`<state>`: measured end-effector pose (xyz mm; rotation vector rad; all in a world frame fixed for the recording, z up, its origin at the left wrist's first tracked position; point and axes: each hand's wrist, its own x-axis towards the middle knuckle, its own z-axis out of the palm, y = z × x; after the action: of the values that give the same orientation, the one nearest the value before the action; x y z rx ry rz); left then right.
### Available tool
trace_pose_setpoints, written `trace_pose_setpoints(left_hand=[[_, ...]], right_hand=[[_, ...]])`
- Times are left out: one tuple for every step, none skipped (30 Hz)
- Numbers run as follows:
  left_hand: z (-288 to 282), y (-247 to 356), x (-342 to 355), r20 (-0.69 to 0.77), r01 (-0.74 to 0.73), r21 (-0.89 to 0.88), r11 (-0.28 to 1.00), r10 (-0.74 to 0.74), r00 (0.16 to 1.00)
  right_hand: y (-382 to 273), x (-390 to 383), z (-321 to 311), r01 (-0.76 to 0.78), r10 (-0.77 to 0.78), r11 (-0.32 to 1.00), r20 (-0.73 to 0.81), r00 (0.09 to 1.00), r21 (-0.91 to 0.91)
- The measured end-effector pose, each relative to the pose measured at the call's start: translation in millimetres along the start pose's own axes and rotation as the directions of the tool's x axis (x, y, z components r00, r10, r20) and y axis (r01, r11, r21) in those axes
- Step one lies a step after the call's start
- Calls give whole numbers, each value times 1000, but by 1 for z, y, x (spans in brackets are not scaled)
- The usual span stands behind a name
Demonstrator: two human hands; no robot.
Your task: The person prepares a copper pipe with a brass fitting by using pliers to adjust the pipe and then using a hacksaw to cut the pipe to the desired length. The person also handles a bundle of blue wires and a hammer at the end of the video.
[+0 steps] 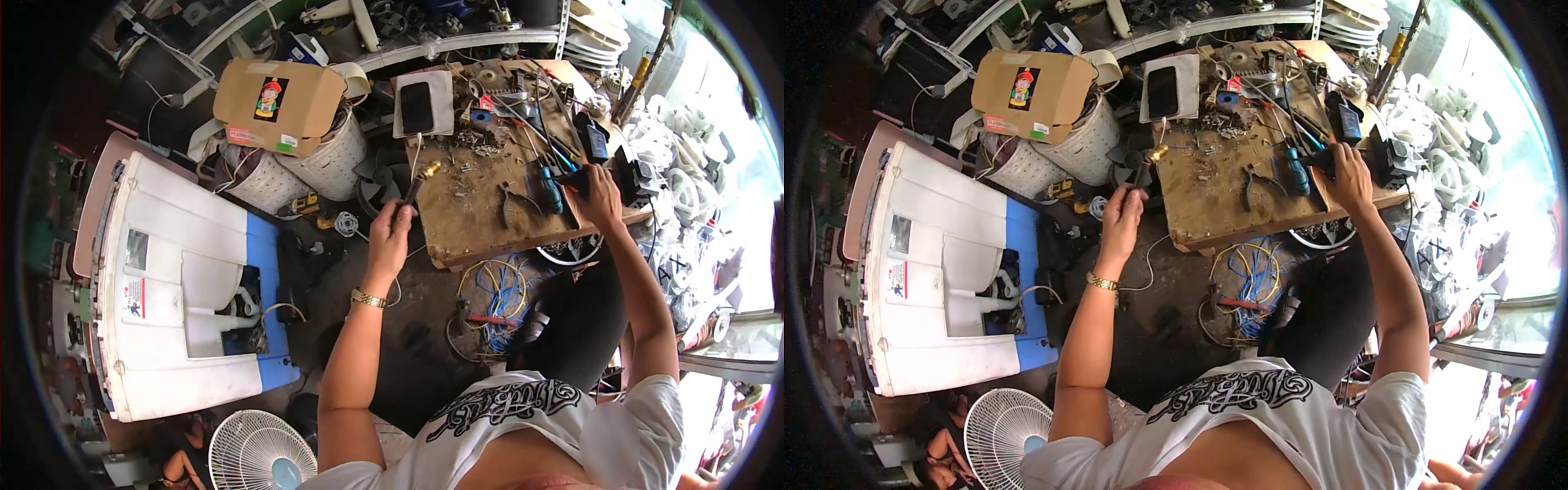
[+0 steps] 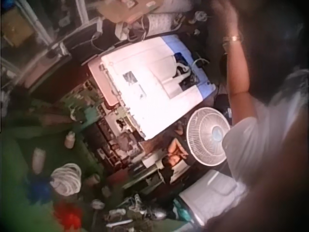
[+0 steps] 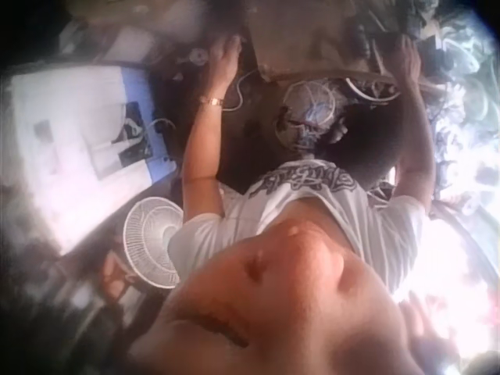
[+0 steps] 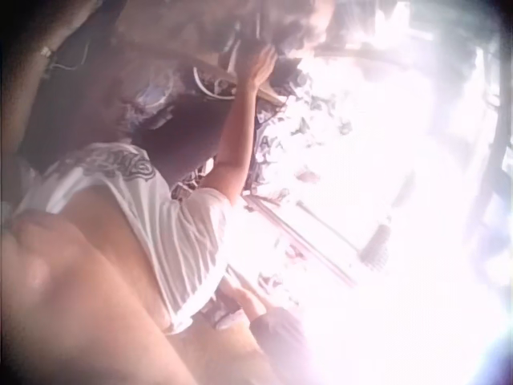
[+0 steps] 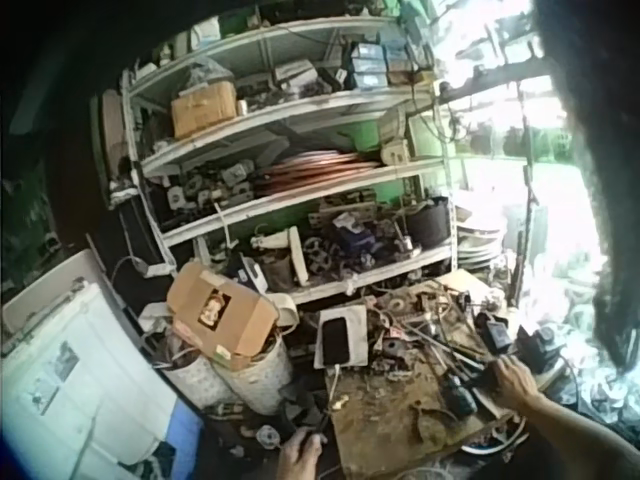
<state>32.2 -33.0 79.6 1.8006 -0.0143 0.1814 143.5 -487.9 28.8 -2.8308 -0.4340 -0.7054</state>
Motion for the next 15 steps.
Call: trace_pose_setpoints(left_hand=[[3, 1, 1, -3, -78, 55, 995, 78, 997], [3, 2, 2, 7, -88, 77, 993, 88, 996], [2, 4, 2, 16, -95, 102, 990, 94, 995], [3, 6, 1, 9, -115, 125, 985, 115, 993], [4, 8, 1, 3, -135, 148, 980, 136, 991], [1, 10, -2, -10, -147, 180, 973, 151, 988], [2, 13, -2, -14, -165, 249, 954, 174, 985], [3, 16, -1, -17, -182, 317, 931, 197, 980], [4, 18, -2, -16, -193, 382, 904, 215, 976], [7, 18, -3, -19, -215, 433, 875, 248, 969], [10, 21, -3, -23, -237, 486, 841, 283, 959], [18, 25, 1, -14, -273, 528, 804, 330, 944], [19, 28, 2, 5, -282, 558, 780, 337, 941], [21, 30, 2, 5, -302, 563, 769, 363, 932], [22, 30, 1, 3, -321, 565, 760, 387, 922]], right_hand=[[6, -2, 3, -19, 19, 1000, 19, 1000, -7], [10, -5, 7, -20, 22, 999, 42, 999, -32], [8, -9, 9, -21, 24, 998, 69, 997, -52], [7, -12, 11, -22, 29, 997, 94, 995, -74], [5, -17, 11, 7, -1, 996, 72, 997, -90], [-12, -16, 10, 43, -38, 995, 53, 998, -94], [-26, -17, 7, 72, -68, 991, 35, 997, -111], [-46, -16, 16, 11, -8, 998, 44, 999, -54], [-69, -13, 19, 15, -26, 989, 69, 997, 145], [-99, -15, 29, -48, 27, 992, 172, 985, 117], [-126, -18, 35, -18, 1, 996, 197, 980, 83], [-135, -22, 49, -16, 19, 1000, 217, 976, -18], [-144, -22, 55, -17, 25, 999, 257, 966, -35], [-152, -23, 59, -16, 31, 999, 296, 955, -52], [-156, -24, 62, -14, 37, 997, 336, 941, -71]])
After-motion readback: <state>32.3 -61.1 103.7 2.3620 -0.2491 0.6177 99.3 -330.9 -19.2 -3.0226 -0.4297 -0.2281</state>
